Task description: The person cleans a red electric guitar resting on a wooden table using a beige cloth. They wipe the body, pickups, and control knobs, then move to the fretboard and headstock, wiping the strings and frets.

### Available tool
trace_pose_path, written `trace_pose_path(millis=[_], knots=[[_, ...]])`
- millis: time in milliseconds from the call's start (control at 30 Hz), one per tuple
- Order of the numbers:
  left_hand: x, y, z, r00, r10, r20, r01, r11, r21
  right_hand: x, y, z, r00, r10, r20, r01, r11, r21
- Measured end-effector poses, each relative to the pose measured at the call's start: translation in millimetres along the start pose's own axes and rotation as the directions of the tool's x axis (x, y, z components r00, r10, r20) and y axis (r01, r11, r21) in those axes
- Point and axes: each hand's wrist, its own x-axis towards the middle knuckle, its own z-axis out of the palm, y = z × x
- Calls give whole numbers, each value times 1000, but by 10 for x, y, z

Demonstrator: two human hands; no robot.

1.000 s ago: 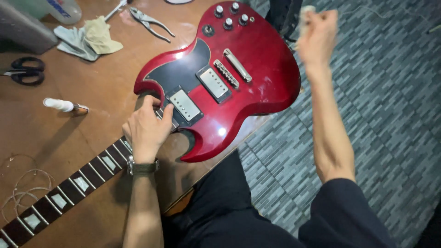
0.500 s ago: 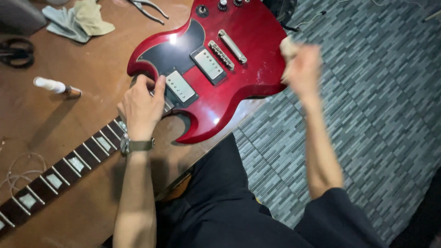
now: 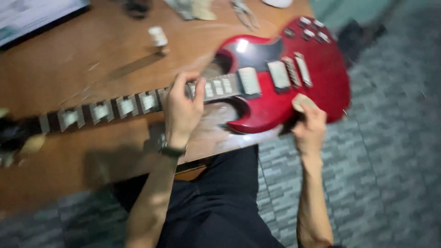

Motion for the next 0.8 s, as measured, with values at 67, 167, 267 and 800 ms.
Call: trace_pose_path(millis=[67,167,267,800], knots=[[-301,-31,-513,957,-205,-207,147,952,-267,30,89,21,969,160,-187,-198,958,-209],[-900,-534,-1110,732,-474,-489,297,869,-396,619,-781,180,973,182,-140,-175,983,61],[-1125,-899,-1545,505,-823,-259,314,455,-833,1153,-1017,894,996,90,9,-90,980,176],[-642,-1338,-1112,787,-560,258,88,-313,-946,1083,-1740,1678,993,-60,98,84,960,-266]])
